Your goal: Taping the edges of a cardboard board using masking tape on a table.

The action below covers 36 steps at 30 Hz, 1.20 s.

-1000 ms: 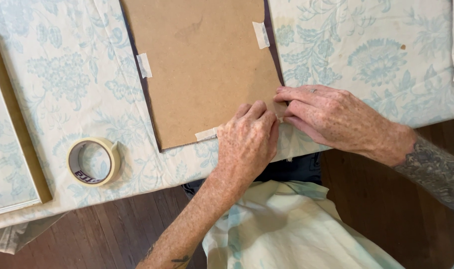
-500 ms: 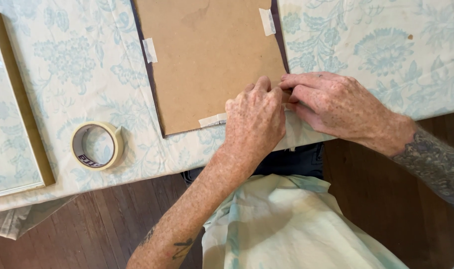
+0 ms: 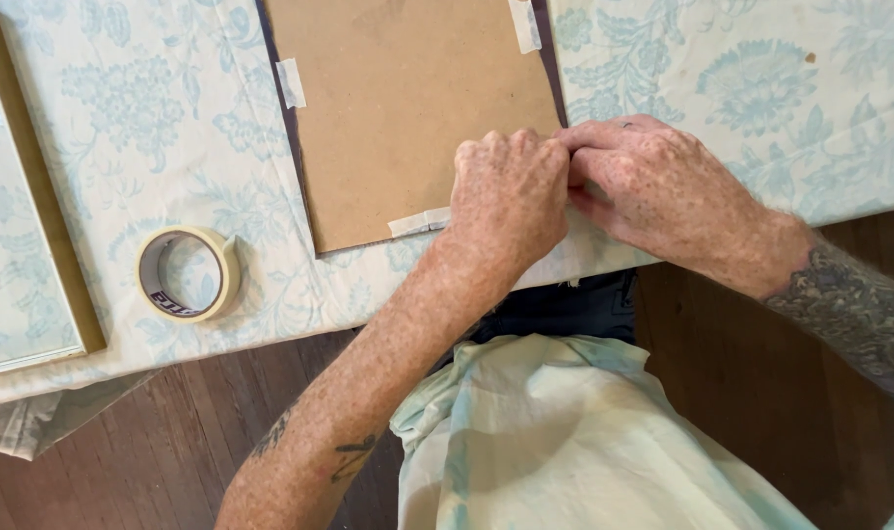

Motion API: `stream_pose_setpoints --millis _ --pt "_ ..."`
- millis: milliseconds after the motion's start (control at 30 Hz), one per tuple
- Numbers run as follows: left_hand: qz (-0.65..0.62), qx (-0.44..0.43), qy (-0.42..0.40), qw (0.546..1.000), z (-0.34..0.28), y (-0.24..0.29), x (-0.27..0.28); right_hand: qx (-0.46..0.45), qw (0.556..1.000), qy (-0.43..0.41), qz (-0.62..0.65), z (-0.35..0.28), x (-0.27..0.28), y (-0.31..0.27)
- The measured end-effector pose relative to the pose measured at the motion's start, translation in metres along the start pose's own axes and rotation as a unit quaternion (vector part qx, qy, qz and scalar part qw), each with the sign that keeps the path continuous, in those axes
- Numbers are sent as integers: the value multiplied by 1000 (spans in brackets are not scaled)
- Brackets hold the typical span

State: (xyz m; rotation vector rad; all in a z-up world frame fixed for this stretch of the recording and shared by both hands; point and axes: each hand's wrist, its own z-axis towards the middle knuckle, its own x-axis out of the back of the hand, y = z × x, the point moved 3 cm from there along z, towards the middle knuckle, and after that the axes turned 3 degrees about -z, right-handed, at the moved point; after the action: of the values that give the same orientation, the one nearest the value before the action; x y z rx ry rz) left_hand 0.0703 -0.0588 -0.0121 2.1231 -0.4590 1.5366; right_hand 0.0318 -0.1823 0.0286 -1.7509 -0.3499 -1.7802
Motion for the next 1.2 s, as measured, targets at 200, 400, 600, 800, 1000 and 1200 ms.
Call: stream_pose_setpoints --millis 200,400,600,800,1000,1200 --pt "-12 -2 -125 992 11 -2 16 -17 999 -31 -5 2 2 -1" --pt "-51 -8 -164 985 15 -7 28 -50 996 -59 41 9 7 1" --pt "-64 15 -205 977 23 -16 31 -97 990 -99 37 12 5 10" --pt "-71 28 -206 976 33 -32 39 -114 982 -116 94 20 9 17" --pt "-153 17 -171 973 25 -43 42 -125 979 -147 71 21 10 19" --pt "-172 -33 -73 982 17 -46 31 -106 985 -135 26 19 11 14"
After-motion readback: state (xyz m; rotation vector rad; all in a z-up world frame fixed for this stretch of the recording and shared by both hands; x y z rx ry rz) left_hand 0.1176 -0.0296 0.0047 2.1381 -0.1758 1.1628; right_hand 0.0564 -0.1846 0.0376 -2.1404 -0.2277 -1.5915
